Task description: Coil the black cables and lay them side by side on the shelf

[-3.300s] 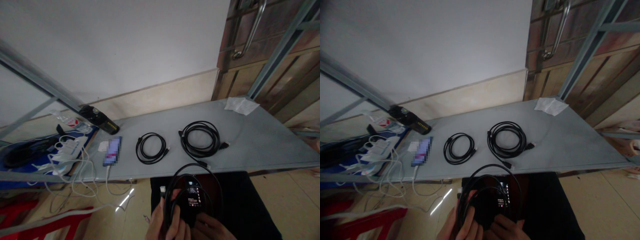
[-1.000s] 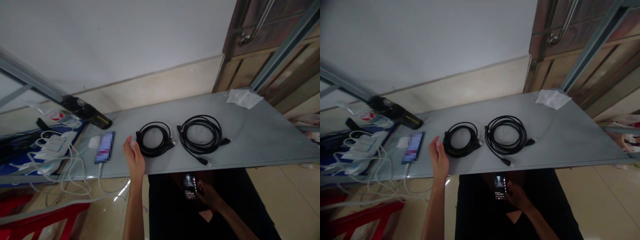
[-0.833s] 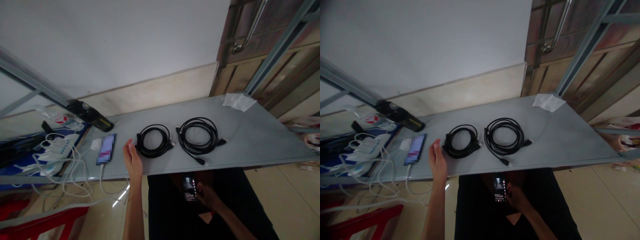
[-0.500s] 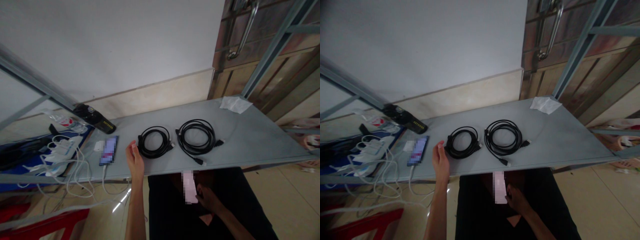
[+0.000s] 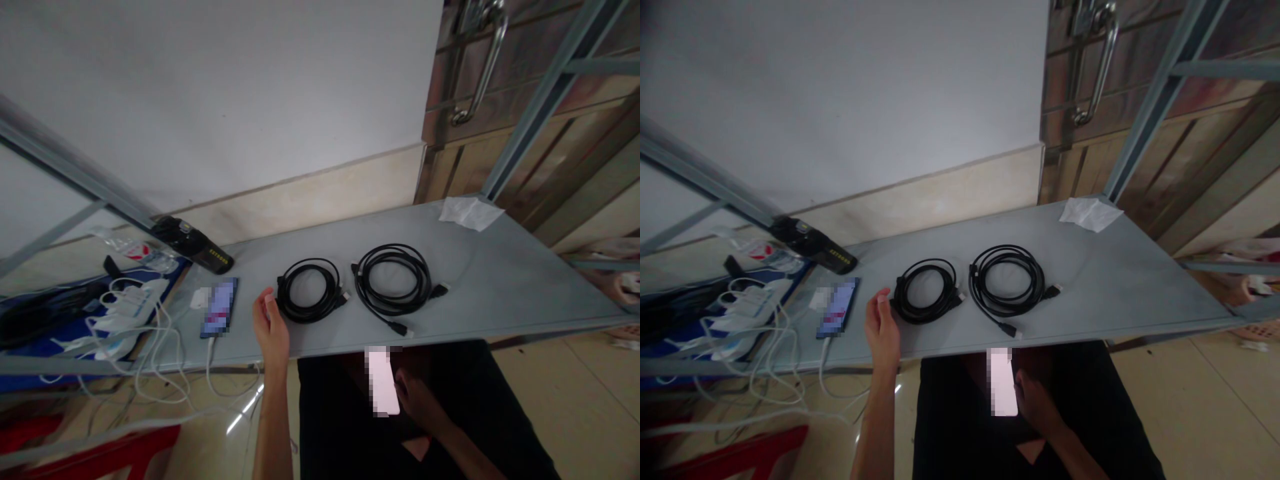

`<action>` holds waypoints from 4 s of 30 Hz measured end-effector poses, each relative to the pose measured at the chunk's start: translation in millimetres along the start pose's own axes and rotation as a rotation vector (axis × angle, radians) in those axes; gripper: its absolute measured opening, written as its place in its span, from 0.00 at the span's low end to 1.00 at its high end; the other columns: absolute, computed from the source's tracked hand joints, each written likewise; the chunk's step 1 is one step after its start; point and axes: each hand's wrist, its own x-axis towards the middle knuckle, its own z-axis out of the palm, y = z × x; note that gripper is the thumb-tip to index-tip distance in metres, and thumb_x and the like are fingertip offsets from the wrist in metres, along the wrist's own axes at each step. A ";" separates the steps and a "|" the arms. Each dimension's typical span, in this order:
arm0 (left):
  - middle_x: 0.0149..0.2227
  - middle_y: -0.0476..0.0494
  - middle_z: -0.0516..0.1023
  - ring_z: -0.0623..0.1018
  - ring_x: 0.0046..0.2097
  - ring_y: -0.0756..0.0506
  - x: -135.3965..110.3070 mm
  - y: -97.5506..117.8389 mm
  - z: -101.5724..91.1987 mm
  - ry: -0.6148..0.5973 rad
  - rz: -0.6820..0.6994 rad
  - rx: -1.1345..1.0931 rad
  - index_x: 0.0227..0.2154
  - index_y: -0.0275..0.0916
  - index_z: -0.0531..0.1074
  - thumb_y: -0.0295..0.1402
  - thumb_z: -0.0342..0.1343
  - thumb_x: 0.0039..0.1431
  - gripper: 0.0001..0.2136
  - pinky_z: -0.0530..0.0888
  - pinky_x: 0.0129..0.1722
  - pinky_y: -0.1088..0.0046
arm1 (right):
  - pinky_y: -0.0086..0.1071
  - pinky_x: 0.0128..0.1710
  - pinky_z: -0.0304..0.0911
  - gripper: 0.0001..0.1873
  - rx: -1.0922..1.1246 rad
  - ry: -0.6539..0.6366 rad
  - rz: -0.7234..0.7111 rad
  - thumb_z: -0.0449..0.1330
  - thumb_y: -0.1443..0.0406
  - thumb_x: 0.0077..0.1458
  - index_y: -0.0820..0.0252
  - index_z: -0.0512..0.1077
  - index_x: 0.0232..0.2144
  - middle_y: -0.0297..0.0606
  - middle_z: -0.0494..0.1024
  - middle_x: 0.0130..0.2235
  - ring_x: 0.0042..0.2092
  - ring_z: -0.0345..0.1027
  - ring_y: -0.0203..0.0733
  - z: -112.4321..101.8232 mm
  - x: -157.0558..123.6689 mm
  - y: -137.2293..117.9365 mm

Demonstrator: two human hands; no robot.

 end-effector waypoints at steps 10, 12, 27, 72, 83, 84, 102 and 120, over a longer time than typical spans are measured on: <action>0.58 0.33 0.82 0.79 0.62 0.35 -1.3 -6.5 1.5 0.014 -0.019 -0.023 0.58 0.38 0.78 0.57 0.54 0.75 0.27 0.73 0.65 0.55 | 0.37 0.46 0.68 0.13 0.021 -0.052 -0.008 0.64 0.63 0.59 0.53 0.72 0.46 0.38 0.83 0.41 0.44 0.80 0.47 -6.0 -3.0 3.2; 0.59 0.33 0.82 0.79 0.62 0.36 -2.0 -6.4 1.3 0.014 -0.017 -0.029 0.58 0.39 0.78 0.56 0.54 0.76 0.26 0.73 0.65 0.56 | 0.36 0.45 0.67 0.09 0.027 -0.054 -0.025 0.62 0.65 0.60 0.53 0.71 0.43 0.37 0.82 0.40 0.43 0.79 0.46 -6.3 -1.7 5.2; 0.57 0.36 0.83 0.80 0.60 0.37 -5.9 -1.0 -1.3 0.032 0.008 0.005 0.58 0.40 0.79 0.55 0.54 0.76 0.25 0.74 0.62 0.59 | 0.37 0.47 0.67 0.11 0.057 -0.032 -0.071 0.62 0.66 0.59 0.54 0.71 0.46 0.38 0.82 0.40 0.43 0.79 0.48 -1.5 -2.1 12.0; 0.37 0.43 0.83 0.86 0.40 0.40 -74.8 124.4 112.8 -0.948 0.650 0.202 0.43 0.39 0.75 0.52 0.51 0.79 0.20 0.78 0.43 0.63 | 0.40 0.48 0.69 0.09 0.108 -0.059 -0.013 0.52 0.57 0.68 0.52 0.69 0.43 0.41 0.83 0.42 0.44 0.80 0.48 -7.6 5.8 4.9; 0.54 0.38 0.85 0.84 0.55 0.41 -66.2 159.6 93.9 -0.828 0.242 -0.279 0.59 0.40 0.75 0.40 0.58 0.78 0.14 0.77 0.58 0.64 | 0.45 0.61 0.69 0.24 0.023 0.011 0.011 0.65 0.58 0.57 0.56 0.72 0.55 0.53 0.81 0.57 0.61 0.77 0.60 -3.5 2.7 -12.5; 0.54 0.38 0.84 0.83 0.54 0.41 -68.0 161.1 89.9 -0.804 0.228 -0.293 0.60 0.41 0.75 0.41 0.59 0.78 0.15 0.77 0.58 0.64 | 0.45 0.59 0.70 0.22 0.028 0.018 0.001 0.64 0.56 0.59 0.56 0.72 0.53 0.52 0.82 0.54 0.58 0.79 0.59 -4.3 2.4 -12.7; 0.27 0.51 0.69 0.67 0.28 0.51 -111.6 194.0 -9.6 -0.314 -0.101 -0.854 0.52 0.47 0.82 0.47 0.58 0.78 0.13 0.66 0.28 0.78 | 0.39 0.53 0.80 0.19 0.564 0.486 -0.359 0.65 0.53 0.72 0.50 0.74 0.59 0.44 0.83 0.54 0.53 0.81 0.48 -165.5 -93.8 -157.9; 0.27 0.48 0.78 0.75 0.26 0.46 -99.3 162.7 -96.4 -0.113 -0.160 -0.720 0.53 0.43 0.81 0.55 0.65 0.69 0.22 0.78 0.29 0.69 | 0.39 0.37 0.75 0.19 0.643 0.476 -0.582 0.49 0.53 0.80 0.49 0.71 0.36 0.37 0.73 0.27 0.36 0.77 0.48 -242.8 -119.2 -219.6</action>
